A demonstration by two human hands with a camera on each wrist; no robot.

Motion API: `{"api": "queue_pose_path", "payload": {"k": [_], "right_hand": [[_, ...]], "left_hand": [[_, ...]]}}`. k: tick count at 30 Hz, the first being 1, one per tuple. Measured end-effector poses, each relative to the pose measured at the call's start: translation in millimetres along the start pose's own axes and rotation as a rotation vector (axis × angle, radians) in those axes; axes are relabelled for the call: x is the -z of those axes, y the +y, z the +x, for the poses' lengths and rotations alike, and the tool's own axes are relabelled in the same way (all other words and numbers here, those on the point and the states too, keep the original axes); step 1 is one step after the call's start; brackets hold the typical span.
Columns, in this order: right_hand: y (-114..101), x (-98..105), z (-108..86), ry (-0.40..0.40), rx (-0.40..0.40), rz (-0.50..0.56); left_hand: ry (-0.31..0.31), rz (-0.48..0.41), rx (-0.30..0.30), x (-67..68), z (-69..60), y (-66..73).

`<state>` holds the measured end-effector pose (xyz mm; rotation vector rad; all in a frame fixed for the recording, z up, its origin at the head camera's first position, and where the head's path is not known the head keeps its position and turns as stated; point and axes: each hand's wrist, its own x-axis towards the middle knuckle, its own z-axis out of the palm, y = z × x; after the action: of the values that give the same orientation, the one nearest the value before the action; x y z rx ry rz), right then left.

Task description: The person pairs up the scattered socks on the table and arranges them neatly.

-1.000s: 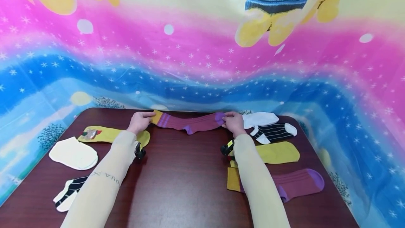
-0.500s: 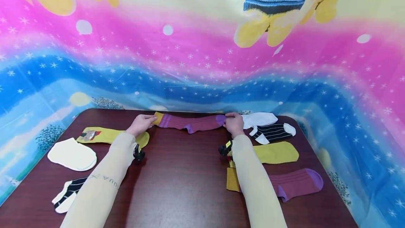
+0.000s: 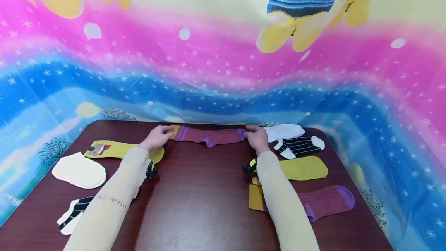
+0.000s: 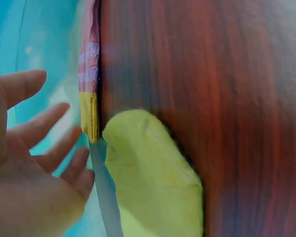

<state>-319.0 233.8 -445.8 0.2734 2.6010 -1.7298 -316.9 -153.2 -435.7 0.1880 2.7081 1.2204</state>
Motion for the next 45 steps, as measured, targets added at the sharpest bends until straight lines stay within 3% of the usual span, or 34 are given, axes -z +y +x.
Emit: {"api": "queue_pose_path", "payload": {"k": [5,9,23,36,40,45], "right_hand": [[-2,0,-4.7,-0.108,0.071,-0.157],[-3,1,-5.6,-0.171,0.09,-0.229],[-11,-5,-8.2,-0.258,0.121,-0.311],[-10,-2,-9.5,-0.175,0.114,-0.226],[-14,3,-12.7,-0.166,0.104,-0.201],[-17,8,-18.7,-0.141,0.153,-0.235]], "left_hand": [[-0.032,0.07,-0.081,-2.7,-2.4,0.4],[-0.058,0.109,-0.107,-2.1,-5.1,2.9],[-0.099,0.086,-0.091,-9.8,-6.0,5.5],[-0.006,0.103,-0.045,-11.0,-10.4,11.2],[0.02,0.121,-0.06,-10.5,-12.3,16.5],[0.03,0.091,-0.103,-10.9,-14.6,25.2]]}}
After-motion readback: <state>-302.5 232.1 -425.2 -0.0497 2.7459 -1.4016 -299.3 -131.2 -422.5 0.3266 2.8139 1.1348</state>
